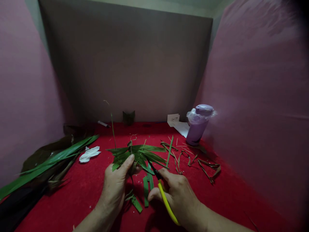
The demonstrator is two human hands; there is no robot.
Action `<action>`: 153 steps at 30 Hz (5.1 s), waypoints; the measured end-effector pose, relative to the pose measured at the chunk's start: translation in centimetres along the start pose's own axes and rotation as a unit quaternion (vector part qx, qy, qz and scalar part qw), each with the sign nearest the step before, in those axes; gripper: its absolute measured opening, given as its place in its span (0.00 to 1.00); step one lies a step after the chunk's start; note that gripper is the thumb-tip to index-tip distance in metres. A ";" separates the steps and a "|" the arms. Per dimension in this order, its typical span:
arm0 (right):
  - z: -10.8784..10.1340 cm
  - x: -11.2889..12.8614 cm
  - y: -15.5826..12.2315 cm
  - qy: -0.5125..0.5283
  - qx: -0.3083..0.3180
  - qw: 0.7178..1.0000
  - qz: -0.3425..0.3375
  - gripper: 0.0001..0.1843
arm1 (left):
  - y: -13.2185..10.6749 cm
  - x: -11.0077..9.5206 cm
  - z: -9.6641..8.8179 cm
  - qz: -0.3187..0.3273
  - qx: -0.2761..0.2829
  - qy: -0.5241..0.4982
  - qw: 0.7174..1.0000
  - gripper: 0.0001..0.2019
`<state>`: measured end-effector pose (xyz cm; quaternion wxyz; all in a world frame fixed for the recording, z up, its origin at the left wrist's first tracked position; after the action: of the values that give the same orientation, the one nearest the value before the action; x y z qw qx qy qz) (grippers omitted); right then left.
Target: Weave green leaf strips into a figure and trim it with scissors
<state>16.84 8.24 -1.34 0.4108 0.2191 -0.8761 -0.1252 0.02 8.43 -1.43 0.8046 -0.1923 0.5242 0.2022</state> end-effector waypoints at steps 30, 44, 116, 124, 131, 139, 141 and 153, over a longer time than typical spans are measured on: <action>-0.3 1.0 -0.2 -0.006 -0.002 0.999 -0.036 0.08 | -0.1 0.0 -0.1 0.003 0.002 0.016 1.000 0.10; 0.1 1.1 -0.3 0.044 0.022 0.998 -0.041 0.11 | 0.0 0.1 -0.3 0.002 -0.001 -0.007 1.000 0.09; 0.0 -2.7 1.8 0.548 -0.039 0.809 0.208 0.22 | -4.0 2.3 4.5 -0.166 0.291 0.049 0.941 0.13; 1.1 -3.2 1.0 0.514 -0.021 0.821 0.247 0.24 | -2.7 2.7 3.4 -0.177 0.237 0.041 0.954 0.11; 1.8 -3.4 0.6 0.473 0.021 0.833 0.287 0.26 | 0.7 -0.2 0.7 -0.102 0.117 0.023 0.988 0.09; 1.9 -2.7 0.4 0.322 0.220 0.891 0.235 0.29 | 2.9 -3.0 -1.2 -0.094 0.047 -0.066 0.992 0.04; 2.1 -2.4 -0.1 0.291 0.275 0.889 0.221 0.29 | 3.0 -3.3 -1.3 -0.094 0.043 -0.062 0.993 0.06; 1.9 0.9 -1.6 0.276 0.366 0.878 0.138 0.18 | 2.8 -2.1 -0.8 -0.152 0.112 -0.071 0.979 0.06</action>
<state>15.27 6.42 -2.60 0.5396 0.2559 -0.7321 0.3277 -2.86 10.16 -0.03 0.8775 -0.1633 0.4498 0.0306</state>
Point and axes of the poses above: each hand's wrist, its own y-axis towards the middle knuckle, its own z-axis out of the palm, x = y × z, the point moved 8 cm from there along y, towards the middle knuckle, and after that the axes turned 8 degrees about -x, right-handed, at the moved point
